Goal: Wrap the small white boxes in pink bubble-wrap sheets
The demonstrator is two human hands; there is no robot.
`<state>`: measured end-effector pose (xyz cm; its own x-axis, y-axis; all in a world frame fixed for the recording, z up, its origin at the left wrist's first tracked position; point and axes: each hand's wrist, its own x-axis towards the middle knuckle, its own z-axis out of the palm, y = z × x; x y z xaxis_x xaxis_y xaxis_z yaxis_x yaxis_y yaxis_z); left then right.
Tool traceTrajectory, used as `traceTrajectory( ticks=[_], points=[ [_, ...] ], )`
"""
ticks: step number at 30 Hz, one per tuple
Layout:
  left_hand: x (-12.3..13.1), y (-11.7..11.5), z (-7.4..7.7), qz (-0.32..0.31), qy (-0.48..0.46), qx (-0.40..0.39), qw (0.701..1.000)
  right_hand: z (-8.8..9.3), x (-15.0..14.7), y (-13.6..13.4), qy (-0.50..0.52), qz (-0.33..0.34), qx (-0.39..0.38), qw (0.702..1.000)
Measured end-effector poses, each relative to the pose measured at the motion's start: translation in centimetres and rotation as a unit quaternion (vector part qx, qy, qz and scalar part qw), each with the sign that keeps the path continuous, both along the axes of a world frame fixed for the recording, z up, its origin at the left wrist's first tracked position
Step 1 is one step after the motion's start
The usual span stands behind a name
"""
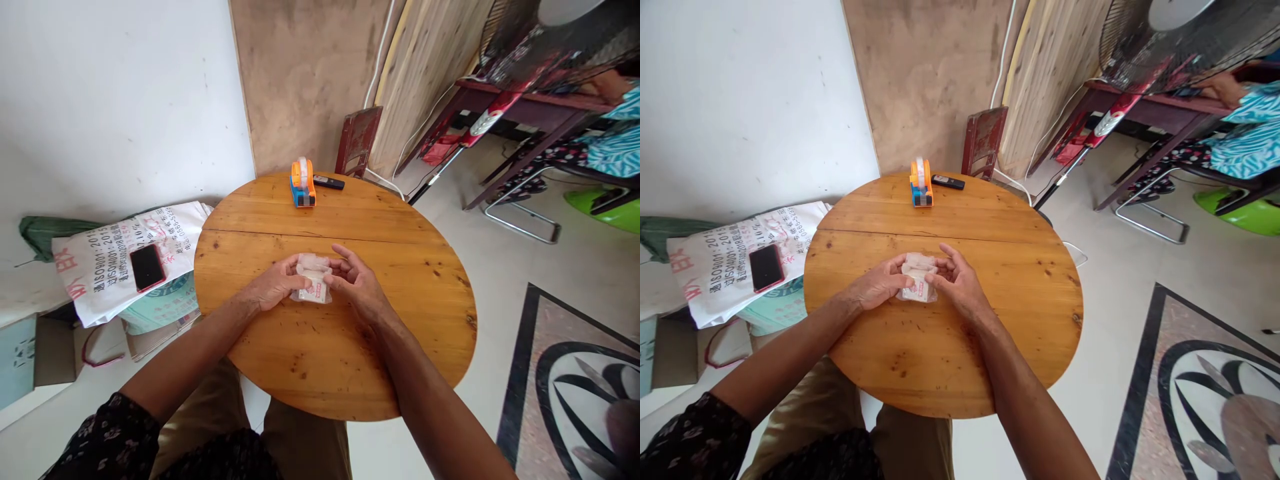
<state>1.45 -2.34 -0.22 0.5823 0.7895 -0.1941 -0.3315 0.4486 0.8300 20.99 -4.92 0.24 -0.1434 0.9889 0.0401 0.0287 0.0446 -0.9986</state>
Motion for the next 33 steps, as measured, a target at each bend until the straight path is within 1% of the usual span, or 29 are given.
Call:
traceTrajectory(
  ticks=[6, 11, 13, 18, 21, 23, 27, 29, 33],
  points=[
    [-0.2, 0.0, 0.6, -0.016, 0.003, -0.014, 1.0, 0.1, 0.0, -0.2, -0.01, -0.011, 0.016, 1.0],
    [-0.3, 0.0, 0.9, -0.024, -0.009, -0.02, 0.999, 0.1, 0.5, 0.0, -0.007, -0.07, 0.044, 0.997],
    [-0.3, 0.0, 0.9, -0.025, -0.011, -0.025, 0.999, 0.1, 0.4, 0.1, -0.001, -0.083, 0.045, 0.996],
    [-0.4, -0.1, 0.9, -0.038, 0.003, -0.021, 0.999, 0.0, -0.2, 0.1, -0.004, -0.075, 0.034, 0.997],
    [-0.5, -0.1, 0.9, -0.057, 0.008, -0.015, 0.998, 0.1, 0.0, 0.1, -0.003, -0.088, 0.046, 0.995],
    [-0.5, -0.2, 0.9, -0.062, 0.01, -0.012, 0.998, 0.4, 0.3, 0.0, -0.007, -0.083, 0.052, 0.995],
    [-0.6, -0.2, 0.6, -0.073, 0.019, 0.012, 0.997, 0.7, 0.4, 0.0, -0.047, -0.019, 0.038, 0.998],
    [-0.6, -0.2, 0.4, -0.085, 0.03, 0.035, 0.995, 0.8, 0.0, 0.0, -0.061, -0.002, 0.031, 0.998],
    [-0.5, -0.3, 0.0, -0.098, 0.044, 0.061, 0.992, 0.9, -1.0, -0.1, -0.043, -0.032, 0.036, 0.998]
  ],
)
